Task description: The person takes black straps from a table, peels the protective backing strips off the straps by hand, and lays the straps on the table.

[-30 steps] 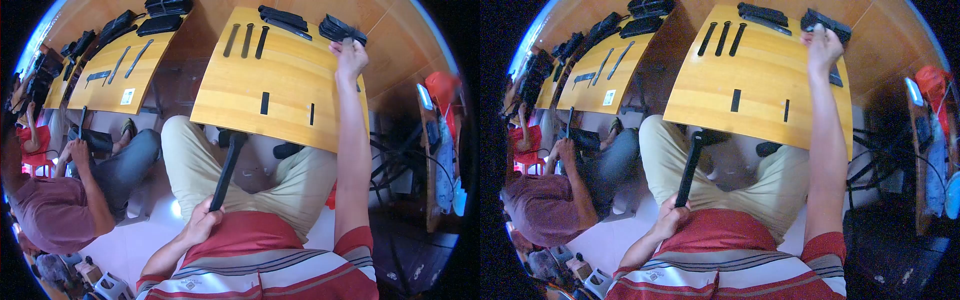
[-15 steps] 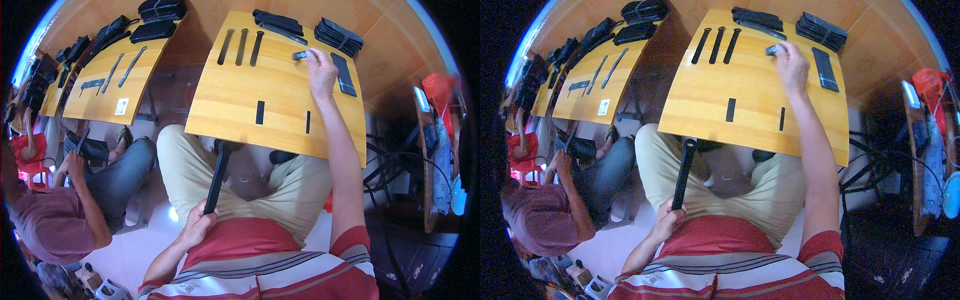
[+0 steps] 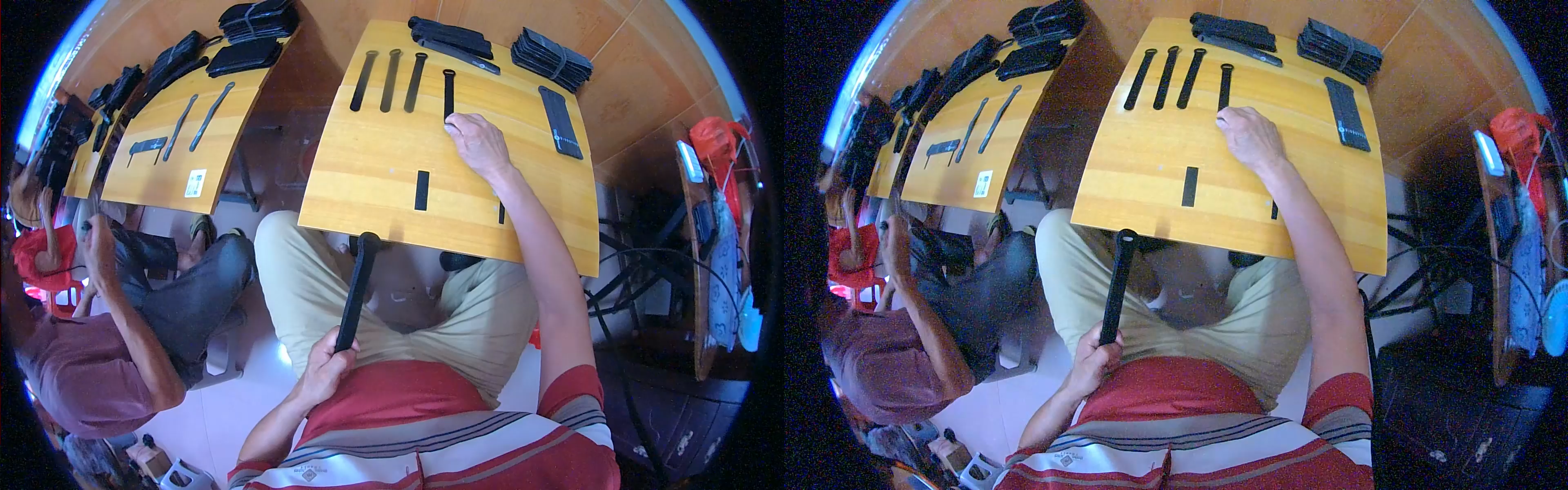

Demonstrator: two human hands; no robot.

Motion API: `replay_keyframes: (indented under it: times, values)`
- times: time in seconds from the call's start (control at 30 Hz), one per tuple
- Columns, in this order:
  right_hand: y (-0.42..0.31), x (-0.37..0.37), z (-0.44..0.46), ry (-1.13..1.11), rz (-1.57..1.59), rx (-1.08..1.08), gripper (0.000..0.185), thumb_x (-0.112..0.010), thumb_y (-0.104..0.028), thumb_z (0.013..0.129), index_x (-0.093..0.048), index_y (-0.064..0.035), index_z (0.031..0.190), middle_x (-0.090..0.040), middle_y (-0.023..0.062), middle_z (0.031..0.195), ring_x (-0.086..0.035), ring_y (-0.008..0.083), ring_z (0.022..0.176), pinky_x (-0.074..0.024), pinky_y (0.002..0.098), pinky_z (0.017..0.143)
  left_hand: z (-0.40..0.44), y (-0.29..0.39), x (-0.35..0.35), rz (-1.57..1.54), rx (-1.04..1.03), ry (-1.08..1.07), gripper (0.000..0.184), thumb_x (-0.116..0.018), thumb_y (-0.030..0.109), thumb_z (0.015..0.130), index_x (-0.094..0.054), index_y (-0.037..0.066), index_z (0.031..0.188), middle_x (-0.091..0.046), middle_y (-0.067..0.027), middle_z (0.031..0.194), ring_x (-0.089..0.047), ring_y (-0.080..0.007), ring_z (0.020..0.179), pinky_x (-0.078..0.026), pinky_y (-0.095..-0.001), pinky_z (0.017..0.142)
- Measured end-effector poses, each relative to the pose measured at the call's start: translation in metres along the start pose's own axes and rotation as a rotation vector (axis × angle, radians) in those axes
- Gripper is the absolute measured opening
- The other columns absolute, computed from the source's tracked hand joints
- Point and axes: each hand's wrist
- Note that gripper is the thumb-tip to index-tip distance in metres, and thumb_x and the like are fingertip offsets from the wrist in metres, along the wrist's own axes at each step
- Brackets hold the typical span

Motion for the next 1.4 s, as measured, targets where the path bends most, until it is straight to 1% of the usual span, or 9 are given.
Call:
replay_keyframes:
  times: [0.2,0.5,0.7,0.9,1.0,1.1,1.2,1.3,1.4]
  values:
    - [-0.001,-0.003,0.010,-0.029,-0.023,0.049,0.023,-0.057,-0.026,0.091,-0.063,-0.0068,0.102,-0.066,0.0130,0.105,-0.059,0.0309,0.104,-0.0490,0.0434,0.086,0.004,0.005,-0.002,0.006,-0.009,-0.017,0.013,-0.047,0.007,0.086,-0.051,0.004,0.099,-0.045,0.0017,0.067,-0.040,-0.0062,0.056,-0.033,-0.0225,0.050]
    - [-0.005,-0.004,0.020,-0.024,-0.031,0.092,0.026,-0.058,-0.025,0.090,-0.064,-0.0043,0.104,-0.065,0.0105,0.106,-0.057,0.0313,0.105,-0.0475,0.0419,0.090,0.011,0.002,0.000,0.019,-0.161,-0.070,0.052,-0.028,0.050,0.101,-0.051,0.004,0.108,-0.046,-0.0009,0.066,-0.039,-0.0086,0.058,-0.034,-0.0235,0.055]
    - [-0.011,0.003,0.025,-0.099,-0.042,0.032,0.029,-0.057,-0.026,0.091,-0.064,-0.0031,0.107,-0.064,0.0101,0.112,-0.057,0.0315,0.105,-0.0471,0.0414,0.091,0.012,0.008,-0.001,0.009,-0.120,-0.099,0.052,-0.028,0.049,0.102,-0.051,0.004,0.111,-0.047,-0.0013,0.068,-0.041,-0.0089,0.060,-0.034,-0.0233,0.055]
    - [-0.011,0.002,0.017,-0.067,-0.070,0.027,0.034,-0.056,-0.027,0.092,-0.063,-0.0029,0.114,-0.058,0.0116,0.128,-0.055,0.0321,0.115,-0.0452,0.0411,0.097,0.016,0.024,-0.008,-0.058,-0.157,-0.140,0.040,-0.035,0.037,0.104,-0.051,0.003,0.116,-0.052,-0.0032,0.075,-0.047,-0.0100,0.065,-0.039,-0.0240,0.059]
    - [-0.035,0.015,-0.006,-0.001,0.023,0.023,0.036,-0.058,-0.029,0.091,-0.063,-0.0019,0.113,-0.060,0.0143,0.125,-0.056,0.0321,0.115,-0.0448,0.0404,0.099,0.020,0.022,-0.009,-0.143,-0.177,-0.153,0.035,-0.040,0.032,0.103,-0.050,0.002,0.118,-0.055,-0.0043,0.082,-0.051,-0.0113,0.070,-0.043,-0.0256,0.063]
    - [-0.084,0.036,-0.051,0.011,0.282,0.052,0.037,-0.067,-0.028,0.086,-0.063,-0.0015,0.112,-0.062,0.0169,0.120,-0.059,0.0319,0.113,-0.0468,0.0398,0.097,0.026,0.028,-0.012,-0.244,-0.169,-0.110,0.035,-0.052,0.030,0.099,-0.050,0.001,0.119,-0.062,-0.0082,0.092,-0.060,-0.0161,0.082,-0.050,-0.0295,0.074]
    - [-0.145,0.059,-0.110,-0.100,0.619,0.213,0.049,-0.083,-0.024,0.071,-0.063,-0.0008,0.109,-0.064,0.0187,0.114,-0.062,0.0326,0.107,-0.0506,0.0410,0.091,0.037,0.027,-0.017,-0.299,-0.246,-0.019,0.037,-0.062,0.026,0.094,-0.051,0.001,0.119,-0.065,-0.0125,0.101,-0.064,-0.0195,0.091,-0.053,-0.0326,0.081]
    - [-0.191,0.057,-0.151,-0.095,0.781,0.258,0.052,-0.086,-0.019,0.065,-0.063,0.0000,0.108,-0.064,0.0160,0.112,-0.065,0.0311,0.098,-0.0536,0.0378,0.084,0.040,0.033,-0.025,-0.361,-0.242,0.034,0.031,-0.064,0.021,0.093,-0.055,0.002,0.116,-0.065,-0.0094,0.102,-0.064,-0.0154,0.090,-0.053,-0.0281,0.078]
    - [-0.199,0.043,-0.168,0.067,0.670,0.259,0.045,-0.083,-0.007,0.063,-0.063,-0.0002,0.102,-0.064,0.0153,0.109,-0.066,0.0280,0.091,-0.0558,0.0355,0.075,0.047,0.029,-0.029,-0.433,-0.253,0.017,0.024,-0.062,0.016,0.094,-0.059,0.003,0.113,-0.064,-0.0056,0.102,-0.063,-0.0123,0.094,-0.054,-0.0263,0.078]
Point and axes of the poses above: each hand's wrist, its own z-axis towards the middle knuckle, its own x-axis out of the back of the hand, y = z × x
